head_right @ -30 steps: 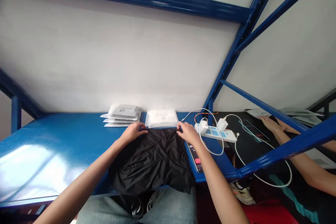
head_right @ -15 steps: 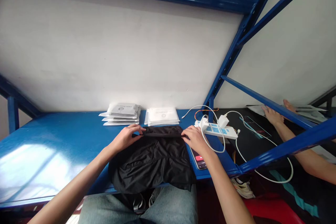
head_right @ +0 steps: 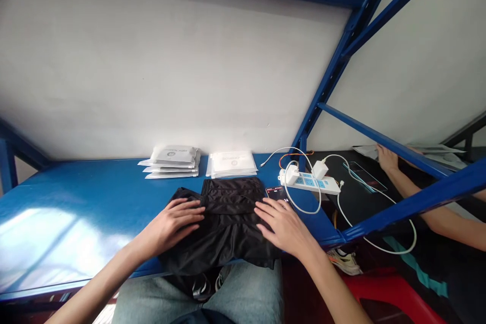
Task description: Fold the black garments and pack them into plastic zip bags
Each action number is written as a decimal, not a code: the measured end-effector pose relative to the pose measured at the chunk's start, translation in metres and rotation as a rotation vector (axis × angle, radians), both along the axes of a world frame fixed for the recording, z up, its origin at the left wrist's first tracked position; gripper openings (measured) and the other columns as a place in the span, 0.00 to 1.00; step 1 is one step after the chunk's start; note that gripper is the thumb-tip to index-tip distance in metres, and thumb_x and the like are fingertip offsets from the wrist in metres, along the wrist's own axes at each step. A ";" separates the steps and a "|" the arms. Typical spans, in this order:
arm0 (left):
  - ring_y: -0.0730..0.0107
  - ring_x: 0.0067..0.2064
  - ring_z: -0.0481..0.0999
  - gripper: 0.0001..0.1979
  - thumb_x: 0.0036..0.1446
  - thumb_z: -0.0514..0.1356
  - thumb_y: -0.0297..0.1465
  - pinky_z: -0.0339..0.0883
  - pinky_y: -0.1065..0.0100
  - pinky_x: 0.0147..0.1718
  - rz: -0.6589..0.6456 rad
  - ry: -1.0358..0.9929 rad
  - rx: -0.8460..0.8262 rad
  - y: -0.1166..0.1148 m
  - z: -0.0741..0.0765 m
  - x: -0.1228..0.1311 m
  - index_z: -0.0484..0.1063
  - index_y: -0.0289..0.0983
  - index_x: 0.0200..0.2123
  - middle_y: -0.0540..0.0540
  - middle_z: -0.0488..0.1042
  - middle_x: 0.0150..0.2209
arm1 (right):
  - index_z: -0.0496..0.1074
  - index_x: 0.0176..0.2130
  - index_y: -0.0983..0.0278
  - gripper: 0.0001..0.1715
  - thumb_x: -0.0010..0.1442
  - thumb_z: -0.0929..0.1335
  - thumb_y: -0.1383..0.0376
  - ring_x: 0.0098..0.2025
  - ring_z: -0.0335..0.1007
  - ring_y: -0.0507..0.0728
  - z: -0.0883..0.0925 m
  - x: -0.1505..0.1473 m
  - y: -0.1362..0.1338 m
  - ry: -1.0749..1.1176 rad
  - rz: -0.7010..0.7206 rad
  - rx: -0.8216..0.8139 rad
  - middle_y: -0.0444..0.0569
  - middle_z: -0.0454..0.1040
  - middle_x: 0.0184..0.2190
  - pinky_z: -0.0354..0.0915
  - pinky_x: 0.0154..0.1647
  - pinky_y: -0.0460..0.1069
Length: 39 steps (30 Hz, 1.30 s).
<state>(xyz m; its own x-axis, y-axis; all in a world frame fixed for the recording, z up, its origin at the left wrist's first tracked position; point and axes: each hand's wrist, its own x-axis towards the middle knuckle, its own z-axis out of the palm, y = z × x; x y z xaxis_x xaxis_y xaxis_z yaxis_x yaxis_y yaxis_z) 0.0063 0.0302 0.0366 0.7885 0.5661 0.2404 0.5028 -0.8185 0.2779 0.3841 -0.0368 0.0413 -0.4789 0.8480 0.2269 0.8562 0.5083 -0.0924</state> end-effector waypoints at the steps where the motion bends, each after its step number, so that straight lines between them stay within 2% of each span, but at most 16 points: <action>1: 0.55 0.66 0.71 0.16 0.70 0.59 0.37 0.63 0.49 0.65 -0.032 -0.010 -0.007 -0.011 0.000 -0.007 0.76 0.46 0.58 0.45 0.77 0.60 | 0.72 0.63 0.56 0.24 0.69 0.68 0.60 0.66 0.67 0.67 -0.002 -0.001 -0.008 0.026 0.025 -0.018 0.49 0.73 0.64 0.66 0.64 0.66; 4: 0.53 0.66 0.71 0.25 0.64 0.65 0.43 0.66 0.50 0.65 -0.137 -0.028 -0.031 -0.041 -0.005 -0.032 0.72 0.46 0.62 0.42 0.76 0.61 | 0.68 0.66 0.52 0.29 0.68 0.70 0.58 0.65 0.69 0.63 -0.014 0.002 -0.033 0.092 0.085 -0.072 0.46 0.73 0.63 0.67 0.67 0.62; 6: 0.50 0.66 0.70 0.28 0.61 0.67 0.45 0.67 0.48 0.64 -0.141 -0.021 -0.018 -0.054 -0.014 -0.048 0.72 0.46 0.63 0.42 0.75 0.61 | 0.68 0.66 0.52 0.32 0.65 0.73 0.57 0.63 0.72 0.63 -0.025 0.008 -0.047 0.110 0.103 -0.089 0.47 0.74 0.62 0.70 0.65 0.61; 9: 0.50 0.67 0.69 0.20 0.64 0.65 0.37 0.69 0.48 0.63 -0.088 -0.012 0.045 -0.062 -0.029 -0.064 0.75 0.47 0.59 0.44 0.75 0.62 | 0.68 0.66 0.52 0.35 0.63 0.75 0.57 0.62 0.73 0.64 -0.038 0.018 -0.060 0.113 0.134 -0.089 0.47 0.75 0.61 0.74 0.62 0.58; 12: 0.53 0.66 0.71 0.14 0.67 0.62 0.29 0.70 0.51 0.62 -0.038 -0.059 0.051 -0.064 -0.039 -0.069 0.79 0.46 0.53 0.45 0.77 0.59 | 0.66 0.67 0.51 0.34 0.65 0.74 0.63 0.62 0.73 0.63 -0.045 0.022 -0.068 0.133 0.151 -0.071 0.45 0.75 0.61 0.75 0.60 0.56; 15: 0.56 0.62 0.76 0.11 0.67 0.61 0.28 0.71 0.54 0.61 -0.009 -0.106 -0.049 -0.064 -0.036 -0.069 0.80 0.45 0.49 0.44 0.81 0.55 | 0.67 0.66 0.49 0.33 0.65 0.73 0.67 0.61 0.74 0.63 -0.048 0.022 -0.073 0.194 0.134 -0.081 0.43 0.75 0.60 0.76 0.60 0.55; 21: 0.58 0.57 0.79 0.14 0.68 0.56 0.28 0.76 0.62 0.54 0.110 -0.163 -0.188 -0.059 -0.015 -0.064 0.77 0.45 0.52 0.42 0.82 0.52 | 0.70 0.64 0.48 0.32 0.64 0.73 0.69 0.61 0.74 0.63 -0.052 0.034 -0.075 0.295 0.069 -0.186 0.43 0.76 0.60 0.74 0.60 0.53; 23: 0.58 0.56 0.80 0.10 0.68 0.58 0.34 0.76 0.63 0.52 0.113 -0.126 -0.169 -0.058 -0.014 -0.061 0.77 0.45 0.49 0.42 0.82 0.51 | 0.69 0.64 0.49 0.34 0.65 0.71 0.72 0.61 0.73 0.61 -0.052 0.037 -0.073 0.302 0.075 -0.220 0.43 0.74 0.61 0.73 0.61 0.52; 24: 0.55 0.56 0.80 0.12 0.66 0.61 0.40 0.76 0.61 0.51 0.094 -0.100 -0.135 -0.058 -0.015 -0.059 0.77 0.45 0.49 0.42 0.81 0.52 | 0.69 0.65 0.49 0.34 0.65 0.70 0.74 0.62 0.73 0.60 -0.050 0.038 -0.072 0.305 0.084 -0.231 0.43 0.74 0.61 0.73 0.61 0.51; 26: 0.48 0.57 0.77 0.25 0.57 0.67 0.51 0.75 0.55 0.52 0.038 -0.043 -0.033 -0.060 -0.019 -0.055 0.76 0.46 0.53 0.40 0.79 0.54 | 0.70 0.64 0.49 0.33 0.65 0.68 0.74 0.61 0.73 0.60 -0.046 0.038 -0.071 0.302 0.094 -0.249 0.42 0.75 0.61 0.73 0.61 0.51; 27: 0.46 0.57 0.76 0.28 0.54 0.68 0.53 0.74 0.52 0.53 0.025 -0.024 0.022 -0.061 -0.022 -0.053 0.75 0.47 0.55 0.40 0.79 0.55 | 0.71 0.64 0.49 0.32 0.66 0.68 0.74 0.61 0.73 0.60 -0.044 0.037 -0.071 0.292 0.086 -0.256 0.42 0.75 0.61 0.73 0.61 0.51; 28: 0.46 0.57 0.76 0.26 0.56 0.69 0.50 0.73 0.49 0.54 0.022 -0.015 0.070 -0.063 -0.025 -0.051 0.75 0.49 0.55 0.41 0.78 0.56 | 0.71 0.63 0.48 0.31 0.67 0.67 0.73 0.61 0.73 0.59 -0.041 0.036 -0.071 0.277 0.072 -0.263 0.42 0.75 0.60 0.73 0.61 0.51; 30: 0.49 0.57 0.76 0.16 0.62 0.66 0.38 0.72 0.48 0.55 0.032 -0.016 0.110 -0.067 -0.027 -0.048 0.76 0.51 0.54 0.43 0.78 0.56 | 0.72 0.62 0.47 0.30 0.67 0.65 0.73 0.61 0.74 0.59 -0.037 0.034 -0.072 0.249 0.047 -0.254 0.41 0.76 0.60 0.74 0.60 0.51; 32: 0.53 0.57 0.76 0.14 0.65 0.62 0.30 0.72 0.52 0.55 0.045 -0.062 0.088 -0.069 -0.027 -0.048 0.78 0.50 0.51 0.44 0.78 0.55 | 0.73 0.62 0.47 0.30 0.67 0.64 0.72 0.60 0.75 0.59 -0.037 0.032 -0.073 0.242 0.029 -0.219 0.40 0.77 0.59 0.75 0.59 0.51; 35: 0.58 0.55 0.77 0.13 0.67 0.59 0.29 0.74 0.59 0.53 0.070 -0.185 -0.003 -0.070 -0.024 -0.050 0.77 0.47 0.52 0.43 0.80 0.52 | 0.73 0.61 0.47 0.29 0.67 0.64 0.71 0.57 0.78 0.58 -0.042 0.030 -0.074 0.298 -0.013 -0.107 0.42 0.78 0.58 0.77 0.57 0.50; 39: 0.65 0.44 0.82 0.11 0.70 0.56 0.31 0.75 0.70 0.44 0.199 -0.325 -0.131 -0.062 -0.028 -0.049 0.77 0.45 0.50 0.46 0.83 0.44 | 0.76 0.58 0.48 0.23 0.68 0.66 0.68 0.51 0.81 0.59 -0.042 0.026 -0.069 0.419 -0.115 0.057 0.46 0.81 0.51 0.78 0.53 0.50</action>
